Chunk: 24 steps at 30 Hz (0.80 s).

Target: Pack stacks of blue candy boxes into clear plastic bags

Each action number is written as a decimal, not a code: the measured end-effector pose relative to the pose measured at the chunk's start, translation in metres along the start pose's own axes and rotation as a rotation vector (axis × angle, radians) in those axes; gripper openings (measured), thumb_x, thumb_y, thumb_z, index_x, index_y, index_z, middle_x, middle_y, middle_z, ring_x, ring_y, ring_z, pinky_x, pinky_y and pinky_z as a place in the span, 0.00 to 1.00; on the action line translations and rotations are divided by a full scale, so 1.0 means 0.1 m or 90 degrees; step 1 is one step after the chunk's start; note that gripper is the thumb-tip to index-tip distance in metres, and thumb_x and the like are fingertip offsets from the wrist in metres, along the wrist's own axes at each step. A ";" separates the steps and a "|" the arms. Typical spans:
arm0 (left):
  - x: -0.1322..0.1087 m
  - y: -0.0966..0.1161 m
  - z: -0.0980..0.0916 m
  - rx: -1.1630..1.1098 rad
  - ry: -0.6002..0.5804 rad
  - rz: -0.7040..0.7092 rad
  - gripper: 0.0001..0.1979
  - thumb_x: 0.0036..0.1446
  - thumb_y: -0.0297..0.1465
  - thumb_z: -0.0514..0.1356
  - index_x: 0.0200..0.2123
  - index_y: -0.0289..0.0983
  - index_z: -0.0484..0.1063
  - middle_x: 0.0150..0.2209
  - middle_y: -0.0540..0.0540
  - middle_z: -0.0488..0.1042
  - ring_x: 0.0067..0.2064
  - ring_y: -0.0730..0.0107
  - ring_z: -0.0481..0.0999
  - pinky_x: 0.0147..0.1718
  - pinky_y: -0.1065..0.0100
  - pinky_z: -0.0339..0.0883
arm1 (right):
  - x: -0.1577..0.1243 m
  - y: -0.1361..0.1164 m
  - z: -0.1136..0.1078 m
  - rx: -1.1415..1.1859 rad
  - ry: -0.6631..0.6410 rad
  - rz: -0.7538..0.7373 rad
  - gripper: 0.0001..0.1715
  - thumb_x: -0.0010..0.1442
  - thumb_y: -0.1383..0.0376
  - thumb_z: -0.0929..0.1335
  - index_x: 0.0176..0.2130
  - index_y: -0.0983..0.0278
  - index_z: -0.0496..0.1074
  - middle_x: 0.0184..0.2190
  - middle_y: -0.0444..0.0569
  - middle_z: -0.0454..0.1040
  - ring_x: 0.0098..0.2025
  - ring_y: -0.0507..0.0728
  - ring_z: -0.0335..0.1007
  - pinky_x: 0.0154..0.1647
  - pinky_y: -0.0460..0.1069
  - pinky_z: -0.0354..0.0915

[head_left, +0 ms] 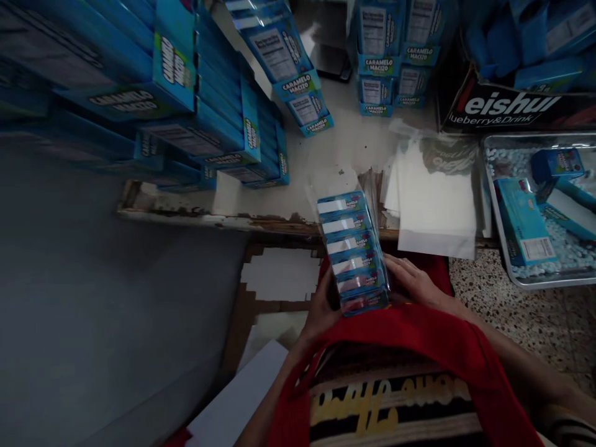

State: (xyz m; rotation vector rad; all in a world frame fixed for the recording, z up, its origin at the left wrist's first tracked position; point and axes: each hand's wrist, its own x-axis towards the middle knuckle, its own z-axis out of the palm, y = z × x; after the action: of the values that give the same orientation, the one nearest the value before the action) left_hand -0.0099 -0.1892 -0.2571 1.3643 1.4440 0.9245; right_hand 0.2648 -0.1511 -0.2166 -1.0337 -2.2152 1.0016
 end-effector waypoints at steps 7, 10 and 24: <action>0.52 0.53 -0.04 0.161 0.138 0.019 0.19 0.55 0.39 0.74 0.48 0.39 0.81 0.50 0.39 0.84 0.54 0.48 0.81 0.57 0.49 0.74 | 0.55 0.02 -0.04 -0.030 0.160 0.061 0.51 0.69 0.59 0.73 0.79 0.56 0.47 0.72 0.62 0.65 0.72 0.69 0.64 0.71 0.69 0.67; 0.77 0.54 -0.06 0.206 0.202 0.070 0.41 0.44 0.37 0.80 0.62 0.38 0.75 0.62 0.34 0.78 0.65 0.41 0.74 0.65 0.46 0.68 | 0.69 0.09 -0.05 -0.012 0.167 0.106 0.62 0.62 0.62 0.78 0.80 0.56 0.43 0.74 0.62 0.61 0.74 0.71 0.61 0.71 0.70 0.66; 0.68 0.52 0.28 0.081 0.279 -0.027 0.27 0.59 0.37 0.72 0.62 0.42 0.79 0.51 0.46 0.86 0.50 0.53 0.86 0.53 0.58 0.79 | 0.74 0.11 0.17 -0.103 0.340 0.249 0.10 0.63 0.58 0.71 0.37 0.60 0.82 0.24 0.46 0.80 0.25 0.58 0.76 0.29 0.50 0.70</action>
State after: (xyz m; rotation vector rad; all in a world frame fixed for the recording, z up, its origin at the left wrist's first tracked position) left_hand 0.0351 -0.1184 -0.2243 1.2644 1.8812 1.1703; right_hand 0.2146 -0.0941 -0.2265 -1.6330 -1.7072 0.5966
